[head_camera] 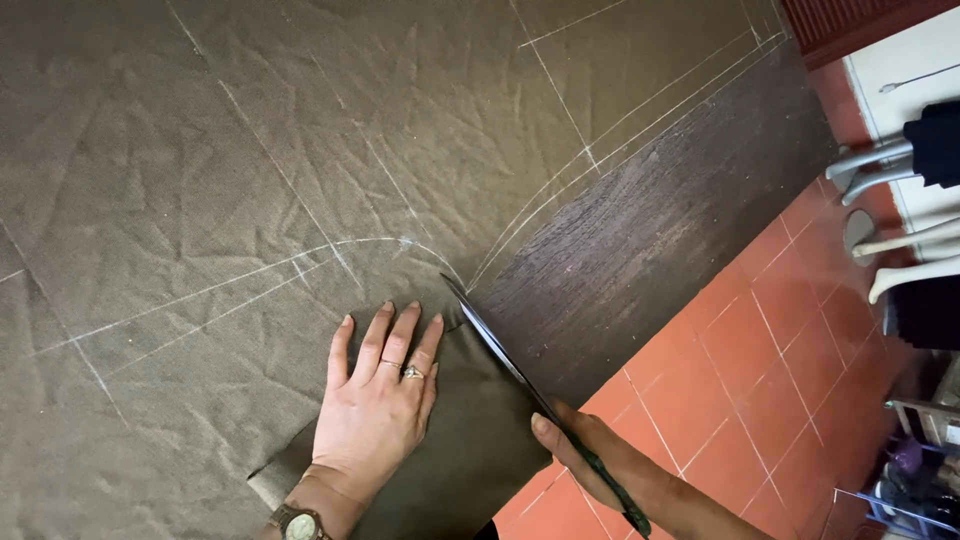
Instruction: Cutting brown fabric with tailor scissors along chalk-marked pattern lines on a cutting table.
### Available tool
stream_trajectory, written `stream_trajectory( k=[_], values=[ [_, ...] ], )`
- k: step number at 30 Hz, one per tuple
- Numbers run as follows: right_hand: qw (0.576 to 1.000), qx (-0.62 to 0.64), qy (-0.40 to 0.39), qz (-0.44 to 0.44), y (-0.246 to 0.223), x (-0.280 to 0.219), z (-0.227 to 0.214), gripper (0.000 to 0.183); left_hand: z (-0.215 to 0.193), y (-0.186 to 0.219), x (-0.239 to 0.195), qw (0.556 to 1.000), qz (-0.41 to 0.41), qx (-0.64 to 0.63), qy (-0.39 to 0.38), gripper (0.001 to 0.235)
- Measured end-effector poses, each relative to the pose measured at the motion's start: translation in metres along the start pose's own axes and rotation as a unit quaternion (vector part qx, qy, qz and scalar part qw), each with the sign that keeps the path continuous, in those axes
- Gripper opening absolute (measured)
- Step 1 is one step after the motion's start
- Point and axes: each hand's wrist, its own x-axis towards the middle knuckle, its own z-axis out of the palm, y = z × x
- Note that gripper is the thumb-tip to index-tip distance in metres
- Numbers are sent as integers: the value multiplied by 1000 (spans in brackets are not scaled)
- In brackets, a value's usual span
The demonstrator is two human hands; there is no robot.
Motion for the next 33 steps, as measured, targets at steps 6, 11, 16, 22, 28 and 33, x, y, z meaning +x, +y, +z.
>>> stream_trajectory(
  k=[6,11,16,22,28,33],
  values=[
    [1000,9,-18,2,-24,-4,-1,63,0,0,0,1000,-1,-13,6,43],
    [999,-41,4,19,-9,0,-2,44,-2,-1,1,1000,3,-8,5,43],
    [1000,17,12,18,-28,-13,4,39,-2,-2,-2,1000,5,-24,8,43],
    [995,84,-3,57,-51,-18,9,52,-1,-2,-4,999,-4,-33,-8,43],
    [996,75,15,40,-28,-12,6,38,-2,-3,-4,999,2,-39,-21,46],
    [983,158,-44,-77,-43,-16,7,59,-2,-2,-2,999,-2,-48,9,42]
  ],
)
